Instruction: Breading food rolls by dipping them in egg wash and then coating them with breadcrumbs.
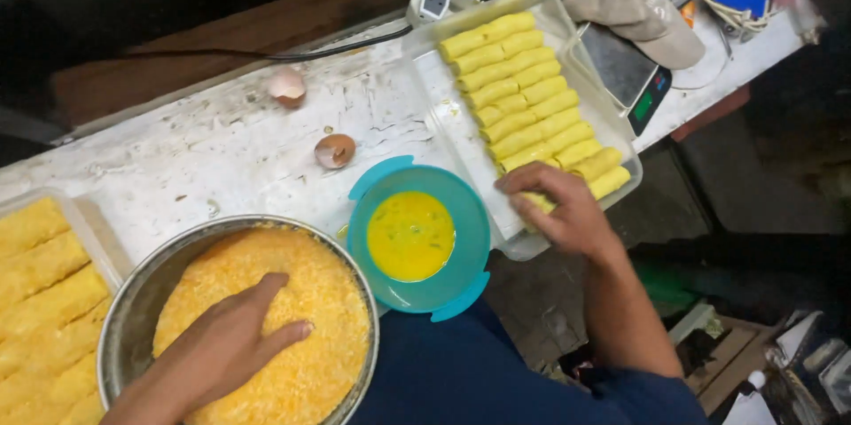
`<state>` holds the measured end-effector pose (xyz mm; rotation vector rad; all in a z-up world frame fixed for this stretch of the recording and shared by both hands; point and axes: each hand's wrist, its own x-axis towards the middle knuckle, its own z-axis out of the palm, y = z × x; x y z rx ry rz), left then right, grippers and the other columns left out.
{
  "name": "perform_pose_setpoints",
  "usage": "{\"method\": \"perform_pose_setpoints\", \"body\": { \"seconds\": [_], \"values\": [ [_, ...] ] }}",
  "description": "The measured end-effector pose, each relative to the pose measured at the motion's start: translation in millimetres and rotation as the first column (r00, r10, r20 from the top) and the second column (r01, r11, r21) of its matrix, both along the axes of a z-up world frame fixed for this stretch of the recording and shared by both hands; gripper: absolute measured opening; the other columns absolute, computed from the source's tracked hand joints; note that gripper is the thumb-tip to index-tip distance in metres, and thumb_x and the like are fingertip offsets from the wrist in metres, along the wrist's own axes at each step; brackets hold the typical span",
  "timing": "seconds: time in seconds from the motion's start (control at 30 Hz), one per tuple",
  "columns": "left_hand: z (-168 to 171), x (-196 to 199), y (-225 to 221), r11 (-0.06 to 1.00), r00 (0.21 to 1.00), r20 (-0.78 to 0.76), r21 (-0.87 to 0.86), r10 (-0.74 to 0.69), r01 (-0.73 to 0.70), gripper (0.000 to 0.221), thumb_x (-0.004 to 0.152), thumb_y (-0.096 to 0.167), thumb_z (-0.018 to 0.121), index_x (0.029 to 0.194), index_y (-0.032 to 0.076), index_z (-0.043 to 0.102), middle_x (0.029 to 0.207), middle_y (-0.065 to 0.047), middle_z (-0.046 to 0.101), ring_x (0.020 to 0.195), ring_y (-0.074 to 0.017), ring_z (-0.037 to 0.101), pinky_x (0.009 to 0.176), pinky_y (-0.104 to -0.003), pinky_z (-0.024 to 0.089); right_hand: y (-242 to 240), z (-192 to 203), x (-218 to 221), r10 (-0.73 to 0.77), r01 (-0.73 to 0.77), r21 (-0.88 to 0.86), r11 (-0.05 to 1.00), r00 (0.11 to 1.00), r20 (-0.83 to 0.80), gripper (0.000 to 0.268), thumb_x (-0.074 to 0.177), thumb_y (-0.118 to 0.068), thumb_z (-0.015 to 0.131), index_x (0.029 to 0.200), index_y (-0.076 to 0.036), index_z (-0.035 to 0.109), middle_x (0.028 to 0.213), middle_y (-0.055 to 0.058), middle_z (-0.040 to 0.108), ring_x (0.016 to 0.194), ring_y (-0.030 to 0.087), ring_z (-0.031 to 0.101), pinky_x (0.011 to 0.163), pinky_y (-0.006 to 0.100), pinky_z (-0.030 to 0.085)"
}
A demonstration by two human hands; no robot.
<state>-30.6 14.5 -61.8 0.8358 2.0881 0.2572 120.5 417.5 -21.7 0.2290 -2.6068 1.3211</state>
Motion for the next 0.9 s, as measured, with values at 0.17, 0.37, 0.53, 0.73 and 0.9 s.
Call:
{"method": "perform_pose_setpoints", "body": {
  "seconds": [0.17,0.37,0.53,0.73,0.9],
  "values": [
    [14.5,-2.2,8.0,0.968,0.983,0.118,-0.223,0.144,-0.115,0.085,0.084,0.067,0.056,0.152,0.026,0.024,0.157,0.001,0.032,0.143,-0.0206,0.038,0.115,-0.037,0.035,94.6,13.3,13.4,-0.629,0.088,0.731,0.676,0.586,0.511,0.051,0.087,-0.007,0.053,0.137,-0.012,0.054,0.145,0.010,0.050,0.127,0.029,0.052,0.101,0.043,0.042],
    [33.9,-9.6,-10.9,1.000,0.937,0.348,0.002,0.015,-0.017,0.071,0.089,0.054,0.056,0.152,0.039,0.028,0.161,0.015,0.030,0.147,-0.0038,0.033,0.120,-0.025,0.019,148.5,-6.9,3.9,-0.568,-0.305,0.684,0.663,0.391,0.725,0.052,0.084,-0.028,0.070,0.135,-0.026,0.058,0.137,-0.002,0.059,0.122,0.022,0.058,0.098,0.037,0.048],
    [36.7,-15.5,-19.0,0.992,0.978,-0.206,0.116,-0.030,0.055,0.085,0.086,0.061,0.057,0.150,0.014,0.027,0.150,-0.013,0.035,0.137,-0.0326,0.033,0.105,-0.050,0.035,160.6,-10.8,-4.8,-0.500,-0.359,0.690,0.629,0.493,0.712,0.052,0.083,-0.034,0.071,0.133,-0.025,0.060,0.138,0.000,0.059,0.123,0.023,0.058,0.102,0.037,0.045],
    [17.2,-16.5,-8.3,0.996,0.935,-0.355,0.085,0.011,0.021,0.078,0.084,0.043,0.067,0.145,0.006,0.035,0.126,-0.019,0.053,0.110,-0.0404,0.054,0.090,-0.050,0.047,195.2,-52.5,21.1,-0.441,-0.138,0.748,0.649,0.733,0.518,0.033,0.093,-0.027,0.058,0.123,-0.016,0.067,0.130,0.006,0.065,0.120,0.027,0.060,0.099,0.040,0.047],
    [2.3,-15.8,-9.9,0.982,0.899,-0.412,0.172,0.148,-0.083,0.052,0.081,0.015,0.056,0.130,-0.002,0.049,0.113,-0.023,0.059,0.098,-0.0430,0.058,0.079,-0.053,0.048,280.4,-185.6,65.6,-0.187,-0.040,0.675,0.737,0.947,0.261,0.054,0.071,-0.037,0.079,0.118,-0.011,0.073,0.106,0.006,0.075,0.083,0.022,0.069,0.083,0.033,0.054]
  ]
}}
